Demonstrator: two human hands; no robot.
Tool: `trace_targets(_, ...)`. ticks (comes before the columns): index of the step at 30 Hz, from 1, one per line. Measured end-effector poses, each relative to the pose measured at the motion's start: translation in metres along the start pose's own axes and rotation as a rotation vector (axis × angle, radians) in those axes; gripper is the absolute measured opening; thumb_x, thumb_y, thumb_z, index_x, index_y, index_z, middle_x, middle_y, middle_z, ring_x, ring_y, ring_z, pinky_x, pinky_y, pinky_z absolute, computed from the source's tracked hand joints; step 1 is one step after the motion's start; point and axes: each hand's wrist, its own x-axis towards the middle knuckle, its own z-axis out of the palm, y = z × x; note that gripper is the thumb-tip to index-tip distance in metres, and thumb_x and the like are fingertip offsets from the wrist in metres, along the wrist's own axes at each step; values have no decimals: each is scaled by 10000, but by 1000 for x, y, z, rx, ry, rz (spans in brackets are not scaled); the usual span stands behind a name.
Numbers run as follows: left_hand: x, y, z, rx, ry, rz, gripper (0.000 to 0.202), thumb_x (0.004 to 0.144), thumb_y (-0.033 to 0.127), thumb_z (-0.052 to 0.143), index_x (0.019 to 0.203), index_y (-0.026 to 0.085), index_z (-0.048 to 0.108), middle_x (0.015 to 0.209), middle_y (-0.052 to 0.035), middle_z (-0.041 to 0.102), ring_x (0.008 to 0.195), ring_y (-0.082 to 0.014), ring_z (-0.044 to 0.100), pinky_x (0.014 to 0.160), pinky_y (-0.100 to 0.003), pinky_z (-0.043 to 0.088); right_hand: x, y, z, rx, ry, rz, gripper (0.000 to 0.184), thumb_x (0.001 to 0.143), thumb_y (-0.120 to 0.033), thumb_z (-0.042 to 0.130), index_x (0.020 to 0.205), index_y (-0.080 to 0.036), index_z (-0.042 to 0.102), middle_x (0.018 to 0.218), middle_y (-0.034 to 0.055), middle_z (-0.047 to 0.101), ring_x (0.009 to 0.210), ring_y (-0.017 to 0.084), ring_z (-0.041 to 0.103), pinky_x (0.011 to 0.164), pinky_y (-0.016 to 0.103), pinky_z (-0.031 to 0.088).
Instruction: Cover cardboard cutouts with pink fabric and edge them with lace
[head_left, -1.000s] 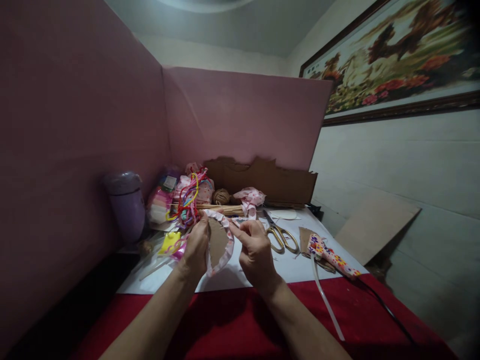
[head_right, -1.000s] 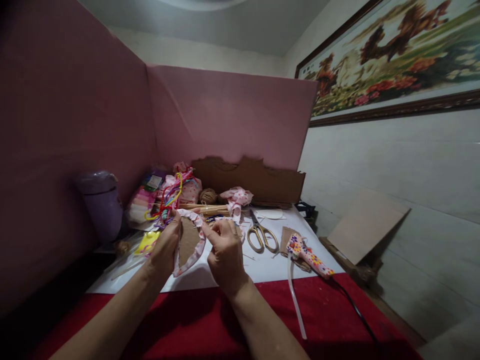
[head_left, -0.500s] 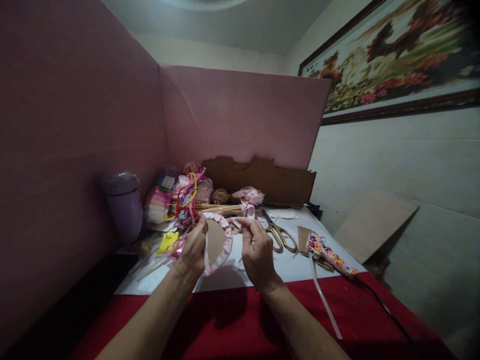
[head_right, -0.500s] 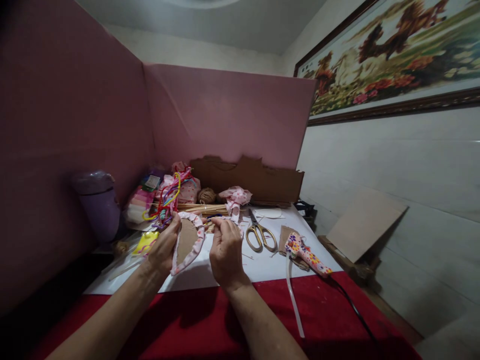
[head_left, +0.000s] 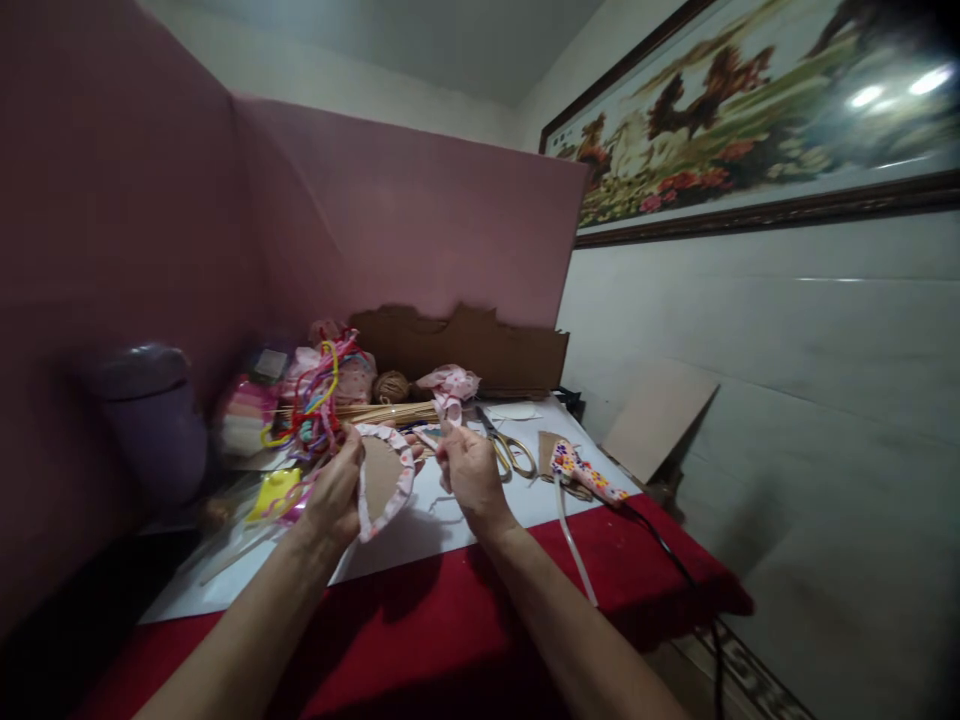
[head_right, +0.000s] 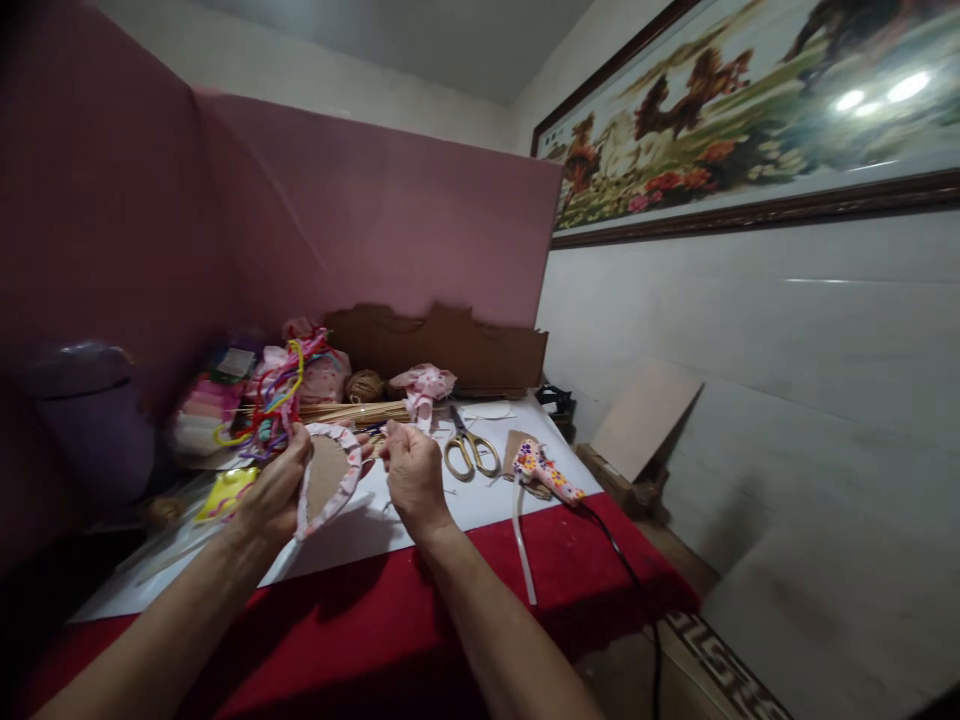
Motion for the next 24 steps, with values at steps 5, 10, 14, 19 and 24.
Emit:
trace_targets(5, -4, 1, 5, 50, -15, -27, 540, 917, 471, 196, 1159, 120, 527, 792, -108, 695, 724, -204, 689, 673, -328, 567, 9, -8, -75, -202, 1, 56, 266, 830, -414, 454, 715, -193, 548, 678, 49, 622, 470, 123, 475, 442, 257, 391)
trace_targets(10, -8, 1, 8, 37, 4, -33, 544, 921, 460, 185, 1083, 107, 565, 795, -134, 702, 720, -208, 691, 644, -315, 569, 16, 27, -178, -602, 169, 177, 84, 690, -252, 601, 667, -173, 586, 701, 64, 621, 687, 197, 573, 585, 287, 411)
trace_targets(14, -9, 1, 8, 48, 7, -22, 517, 931, 424, 191, 1031, 102, 583, 751, -122, 698, 686, -199, 690, 617, -294, 568, 9, 55, -213, -853, 83, 253, 215, 575, -292, 725, 720, -169, 625, 784, 86, 645, 761, 238, 591, 629, 302, 409)
trace_targets(19, -7, 2, 8, 37, 19, -9, 467, 931, 408, 226, 1002, 113, 581, 751, -117, 702, 658, -198, 688, 593, -288, 564, 2, 69, -209, -1015, -69, 256, 387, 605, -302, 710, 956, -169, 619, 926, 88, 659, 818, 237, 599, 679, 287, 402)
trace_targets(24, -8, 2, 9, 26, 31, 1, 440, 932, 383, 247, 947, 107, 588, 735, -116, 697, 654, -199, 685, 594, -279, 562, -1, 73, -206, -1077, -71, 256, 407, 739, -245, 588, 1121, -114, 536, 1106, 155, 601, 975, 247, 573, 787, 294, 396)
